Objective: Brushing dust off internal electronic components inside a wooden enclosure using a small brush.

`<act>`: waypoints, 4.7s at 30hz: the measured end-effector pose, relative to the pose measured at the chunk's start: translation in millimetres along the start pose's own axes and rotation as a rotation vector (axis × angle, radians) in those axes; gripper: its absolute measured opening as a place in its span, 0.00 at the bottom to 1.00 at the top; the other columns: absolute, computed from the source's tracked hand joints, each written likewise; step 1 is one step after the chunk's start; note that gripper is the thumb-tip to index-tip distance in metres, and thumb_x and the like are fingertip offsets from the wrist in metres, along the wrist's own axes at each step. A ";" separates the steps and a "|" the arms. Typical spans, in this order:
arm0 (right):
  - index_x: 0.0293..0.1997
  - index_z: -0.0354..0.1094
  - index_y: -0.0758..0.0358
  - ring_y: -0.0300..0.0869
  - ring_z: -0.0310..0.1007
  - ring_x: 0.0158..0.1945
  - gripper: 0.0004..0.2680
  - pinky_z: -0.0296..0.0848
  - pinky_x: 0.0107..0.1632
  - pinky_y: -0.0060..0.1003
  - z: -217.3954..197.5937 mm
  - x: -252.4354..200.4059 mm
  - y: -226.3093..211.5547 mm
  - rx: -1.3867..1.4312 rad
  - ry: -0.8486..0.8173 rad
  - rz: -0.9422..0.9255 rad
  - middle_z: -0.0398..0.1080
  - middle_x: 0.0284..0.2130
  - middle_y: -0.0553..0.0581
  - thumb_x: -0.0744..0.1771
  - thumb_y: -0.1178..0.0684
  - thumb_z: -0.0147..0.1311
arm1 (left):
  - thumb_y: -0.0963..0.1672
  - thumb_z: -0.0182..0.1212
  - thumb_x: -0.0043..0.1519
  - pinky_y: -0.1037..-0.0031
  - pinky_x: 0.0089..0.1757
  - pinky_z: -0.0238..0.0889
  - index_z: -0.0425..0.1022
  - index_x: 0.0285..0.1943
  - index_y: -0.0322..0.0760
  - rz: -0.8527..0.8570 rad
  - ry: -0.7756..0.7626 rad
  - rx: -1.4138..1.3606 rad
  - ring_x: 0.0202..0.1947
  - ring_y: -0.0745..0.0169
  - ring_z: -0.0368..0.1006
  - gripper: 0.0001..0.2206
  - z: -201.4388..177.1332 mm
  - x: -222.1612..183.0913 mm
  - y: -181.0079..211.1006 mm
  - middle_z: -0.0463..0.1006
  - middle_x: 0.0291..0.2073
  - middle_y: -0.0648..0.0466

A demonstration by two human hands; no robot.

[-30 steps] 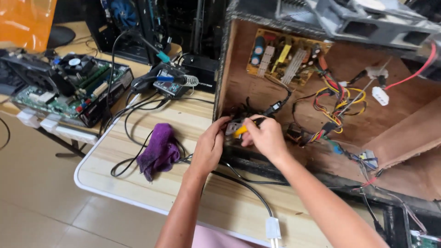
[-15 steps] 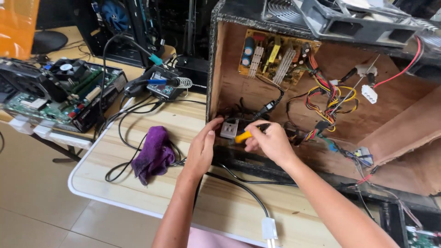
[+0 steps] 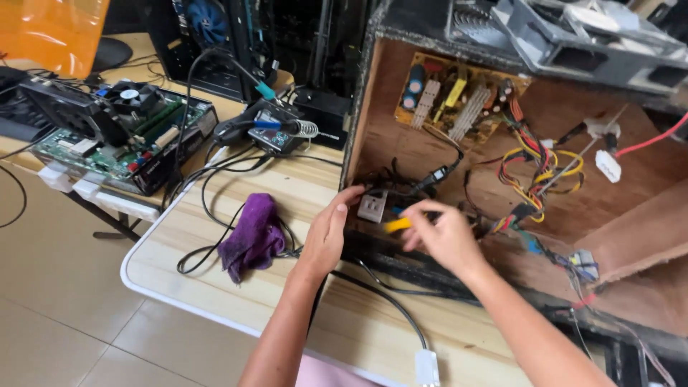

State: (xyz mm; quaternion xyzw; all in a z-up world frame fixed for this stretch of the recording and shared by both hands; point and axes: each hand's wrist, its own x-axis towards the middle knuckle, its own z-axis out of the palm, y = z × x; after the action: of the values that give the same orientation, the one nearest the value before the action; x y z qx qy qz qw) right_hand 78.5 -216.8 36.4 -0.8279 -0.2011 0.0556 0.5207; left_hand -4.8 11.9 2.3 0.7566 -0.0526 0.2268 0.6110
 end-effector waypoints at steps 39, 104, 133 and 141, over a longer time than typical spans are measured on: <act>0.44 0.85 0.43 0.36 0.88 0.37 0.08 0.78 0.47 0.37 -31.6 -8.6 9.9 -0.678 -0.004 -0.106 0.90 0.36 0.43 0.69 0.43 0.57 | 0.47 0.30 0.74 0.66 0.63 0.55 0.72 0.74 0.43 0.057 0.011 0.136 0.65 0.58 0.76 0.26 2.7 1.4 -6.7 0.81 0.69 0.53; 0.51 0.83 0.53 0.60 0.85 0.45 0.09 0.82 0.51 0.52 -66.8 22.2 73.4 -0.782 0.286 -0.219 0.84 0.37 0.63 0.73 0.46 0.56 | 0.46 0.41 0.75 0.47 0.72 0.50 0.70 0.76 0.51 0.008 -0.105 0.350 0.74 0.51 0.70 0.21 5.8 2.7 -13.5 0.78 0.71 0.51; 0.56 0.81 0.37 0.40 0.87 0.42 0.09 0.82 0.55 0.45 -110.1 -6.4 12.6 -0.612 0.260 0.007 0.85 0.31 0.50 0.71 0.43 0.58 | 0.45 0.45 0.73 0.48 0.71 0.54 0.72 0.74 0.51 0.008 -0.104 0.376 0.71 0.51 0.73 0.20 6.8 6.8 -14.5 0.78 0.70 0.52; 0.54 0.83 0.51 0.55 0.86 0.49 0.09 0.83 0.56 0.48 -127.3 -5.4 87.9 -0.859 0.213 -0.206 0.85 0.44 0.61 0.71 0.48 0.57 | 0.43 0.51 0.71 0.44 0.70 0.54 0.74 0.72 0.49 0.042 -0.086 0.417 0.73 0.47 0.70 0.20 8.8 3.7 -10.1 0.74 0.75 0.49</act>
State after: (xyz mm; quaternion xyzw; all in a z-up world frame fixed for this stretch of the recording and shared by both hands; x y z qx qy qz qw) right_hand 136.1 -359.0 15.5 -0.9456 -0.2323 -0.1704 0.1508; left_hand 4.6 6.9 -6.6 0.8745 -0.0464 0.2127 0.4335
